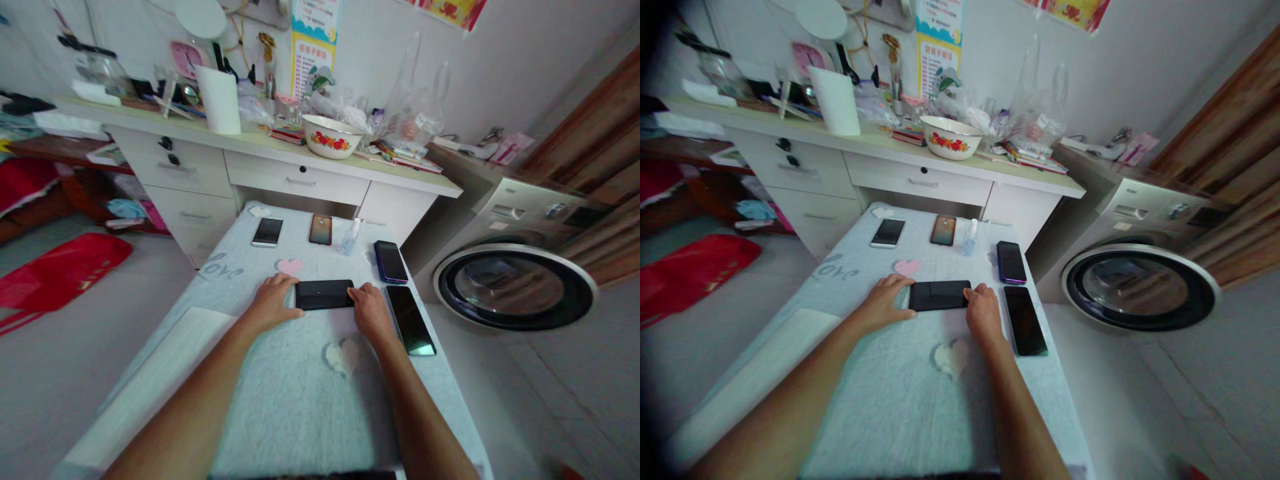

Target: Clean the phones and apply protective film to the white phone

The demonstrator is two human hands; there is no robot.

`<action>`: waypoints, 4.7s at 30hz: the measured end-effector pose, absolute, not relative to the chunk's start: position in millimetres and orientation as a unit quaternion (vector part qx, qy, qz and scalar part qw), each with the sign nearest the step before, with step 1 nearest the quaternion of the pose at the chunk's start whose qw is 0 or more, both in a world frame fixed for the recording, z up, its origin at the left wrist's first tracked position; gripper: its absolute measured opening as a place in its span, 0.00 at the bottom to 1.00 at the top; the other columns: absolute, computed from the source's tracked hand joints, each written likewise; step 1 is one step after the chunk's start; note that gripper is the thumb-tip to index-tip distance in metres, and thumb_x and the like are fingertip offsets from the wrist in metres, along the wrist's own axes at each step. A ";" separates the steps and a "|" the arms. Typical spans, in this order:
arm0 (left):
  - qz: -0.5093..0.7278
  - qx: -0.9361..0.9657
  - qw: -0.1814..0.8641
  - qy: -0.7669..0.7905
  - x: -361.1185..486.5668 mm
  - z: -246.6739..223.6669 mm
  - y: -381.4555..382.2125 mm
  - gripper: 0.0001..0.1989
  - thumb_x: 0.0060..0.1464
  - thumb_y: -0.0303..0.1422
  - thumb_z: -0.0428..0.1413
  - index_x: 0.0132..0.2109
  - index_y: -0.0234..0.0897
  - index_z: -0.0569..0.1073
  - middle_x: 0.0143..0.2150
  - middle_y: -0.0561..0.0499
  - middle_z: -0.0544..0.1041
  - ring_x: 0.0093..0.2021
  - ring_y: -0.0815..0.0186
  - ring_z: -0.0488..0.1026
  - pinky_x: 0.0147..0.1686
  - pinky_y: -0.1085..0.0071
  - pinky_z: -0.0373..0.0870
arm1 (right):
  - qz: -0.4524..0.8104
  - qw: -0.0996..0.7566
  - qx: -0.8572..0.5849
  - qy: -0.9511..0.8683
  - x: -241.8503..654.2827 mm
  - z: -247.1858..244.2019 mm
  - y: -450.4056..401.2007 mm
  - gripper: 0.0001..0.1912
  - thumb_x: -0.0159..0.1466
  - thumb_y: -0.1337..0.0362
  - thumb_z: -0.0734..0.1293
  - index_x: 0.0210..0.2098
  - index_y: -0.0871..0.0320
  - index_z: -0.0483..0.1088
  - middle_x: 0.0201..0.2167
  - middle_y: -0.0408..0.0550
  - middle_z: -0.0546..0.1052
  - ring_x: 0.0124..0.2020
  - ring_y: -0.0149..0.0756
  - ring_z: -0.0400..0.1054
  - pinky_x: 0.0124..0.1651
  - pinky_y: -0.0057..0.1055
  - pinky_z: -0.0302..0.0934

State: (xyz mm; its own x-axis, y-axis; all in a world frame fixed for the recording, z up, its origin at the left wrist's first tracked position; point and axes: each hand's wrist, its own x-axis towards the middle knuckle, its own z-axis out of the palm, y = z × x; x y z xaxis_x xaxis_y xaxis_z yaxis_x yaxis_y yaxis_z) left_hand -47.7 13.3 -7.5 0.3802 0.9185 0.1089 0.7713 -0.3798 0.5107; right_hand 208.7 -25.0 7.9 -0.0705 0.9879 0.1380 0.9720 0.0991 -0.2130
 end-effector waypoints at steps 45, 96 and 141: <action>0.193 0.808 0.187 0.524 -47.3 -7.1 12.9 0.32 0.42 0.41 0.62 0.55 0.38 0.66 0.54 0.44 0.67 0.53 0.52 0.65 0.53 0.59 0.61 | 0.027 0.169 -0.678 -0.714 184.7 4.5 -16.3 0.16 0.68 0.66 0.57 0.43 0.55 0.77 0.35 0.51 0.71 0.37 0.38 0.60 0.42 0.30 0.50; 0.338 0.738 0.334 0.480 -37.1 -4.4 6.9 0.32 0.41 0.22 0.54 0.54 0.44 0.56 0.39 0.54 0.66 0.35 0.69 0.68 0.41 0.68 0.68 | 0.127 0.457 -0.697 -0.537 201.0 3.6 -20.4 0.16 0.63 0.59 0.59 0.40 0.59 0.76 0.39 0.52 0.80 0.41 0.39 0.72 0.46 0.32 0.62; 0.460 0.667 0.330 0.484 -29.4 -4.0 6.8 0.07 0.51 0.33 0.54 0.38 0.37 0.71 0.31 0.53 0.73 0.32 0.68 0.71 0.35 0.72 0.67 | -0.014 0.489 -0.614 -0.620 178.1 9.8 -23.2 0.14 0.67 0.65 0.58 0.44 0.59 0.74 0.35 0.48 0.67 0.36 0.33 0.64 0.43 0.32 0.62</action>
